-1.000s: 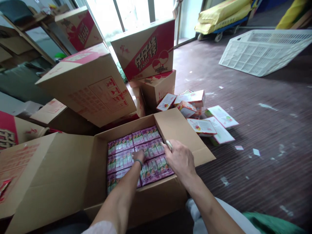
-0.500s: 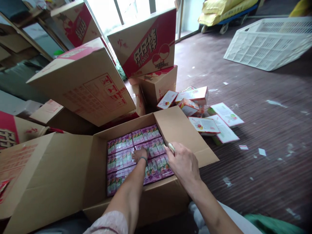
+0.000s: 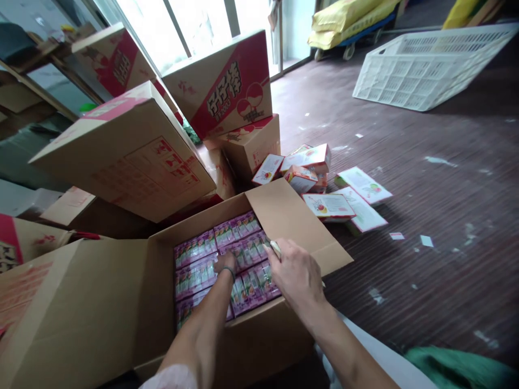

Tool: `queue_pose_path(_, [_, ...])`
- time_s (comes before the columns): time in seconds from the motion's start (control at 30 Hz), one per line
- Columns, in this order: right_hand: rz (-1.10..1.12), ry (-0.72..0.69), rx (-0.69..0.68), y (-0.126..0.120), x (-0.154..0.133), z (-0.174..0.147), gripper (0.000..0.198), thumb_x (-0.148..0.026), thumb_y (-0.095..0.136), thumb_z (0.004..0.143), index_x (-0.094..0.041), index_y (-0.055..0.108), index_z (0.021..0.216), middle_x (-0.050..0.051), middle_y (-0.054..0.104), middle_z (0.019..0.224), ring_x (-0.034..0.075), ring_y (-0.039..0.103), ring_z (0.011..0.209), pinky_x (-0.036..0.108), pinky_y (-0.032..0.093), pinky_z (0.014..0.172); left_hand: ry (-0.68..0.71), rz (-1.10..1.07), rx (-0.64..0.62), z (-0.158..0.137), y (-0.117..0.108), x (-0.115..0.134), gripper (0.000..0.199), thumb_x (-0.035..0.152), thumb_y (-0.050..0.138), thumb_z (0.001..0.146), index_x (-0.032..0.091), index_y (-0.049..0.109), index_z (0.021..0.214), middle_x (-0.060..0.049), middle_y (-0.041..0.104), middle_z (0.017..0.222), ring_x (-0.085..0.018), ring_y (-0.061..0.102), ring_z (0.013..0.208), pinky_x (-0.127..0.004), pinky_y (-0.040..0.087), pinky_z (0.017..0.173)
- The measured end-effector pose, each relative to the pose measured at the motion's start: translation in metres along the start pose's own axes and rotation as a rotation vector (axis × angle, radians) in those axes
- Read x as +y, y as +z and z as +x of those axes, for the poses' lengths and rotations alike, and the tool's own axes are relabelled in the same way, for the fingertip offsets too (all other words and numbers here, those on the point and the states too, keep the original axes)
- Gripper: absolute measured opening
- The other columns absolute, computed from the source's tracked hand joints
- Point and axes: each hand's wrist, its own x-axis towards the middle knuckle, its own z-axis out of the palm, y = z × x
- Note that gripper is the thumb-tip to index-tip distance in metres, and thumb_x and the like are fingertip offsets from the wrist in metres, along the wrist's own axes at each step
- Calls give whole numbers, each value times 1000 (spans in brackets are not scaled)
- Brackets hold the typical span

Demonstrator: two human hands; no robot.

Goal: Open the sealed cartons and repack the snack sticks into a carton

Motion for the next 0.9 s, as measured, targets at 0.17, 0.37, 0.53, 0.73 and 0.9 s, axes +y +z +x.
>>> queue_pose_path(0.17, [-9, -26, -5, 2, -1, -2, 19, -33, 50, 94, -20, 61, 85, 3, 64, 87, 15, 58, 73, 29, 22, 59, 26, -17, 29, -14, -12, -6, 60, 58, 38, 84, 14, 56, 122, -22, 60, 120, -37, 60, 109, -48, 48, 89])
queue_pose_path(0.37, [-33, -17, 19, 3, -9, 0, 22, -35, 48, 94, -20, 62, 87, 4, 64, 85, 16, 59, 73, 29, 23, 59, 81, -49, 14, -22, -15, -14, 56, 57, 40, 85, 17, 62, 116, -20, 61, 115, -35, 58, 111, -42, 48, 89])
queue_pose_path(0.53, [-30, -38, 14, 6, -20, 0, 22, -35, 49, 94, -20, 62, 87, 4, 65, 85, 15, 58, 72, 29, 23, 59, 94, -82, 4, -15, -14, -31, 54, 61, 41, 82, 27, 57, 121, -15, 55, 123, -35, 53, 118, -48, 43, 96])
queue_pose_path(0.73, [-45, -18, 12, 8, -20, 5, 22, -36, 48, 94, -21, 63, 87, 4, 64, 84, 16, 58, 72, 29, 24, 59, 62, -154, -94, 20, -19, -45, 67, 65, 31, 86, 18, 48, 130, -19, 53, 128, -32, 49, 123, -41, 41, 100])
queue_pose_path(0.9, [-52, -5, 1, 10, -19, 6, 22, -35, 47, 94, -21, 62, 87, 3, 64, 85, 16, 59, 73, 28, 24, 59, 21, -202, -168, 22, -5, -43, 78, 73, 11, 85, 25, 28, 145, -20, 30, 149, -39, 26, 139, -53, 39, 97])
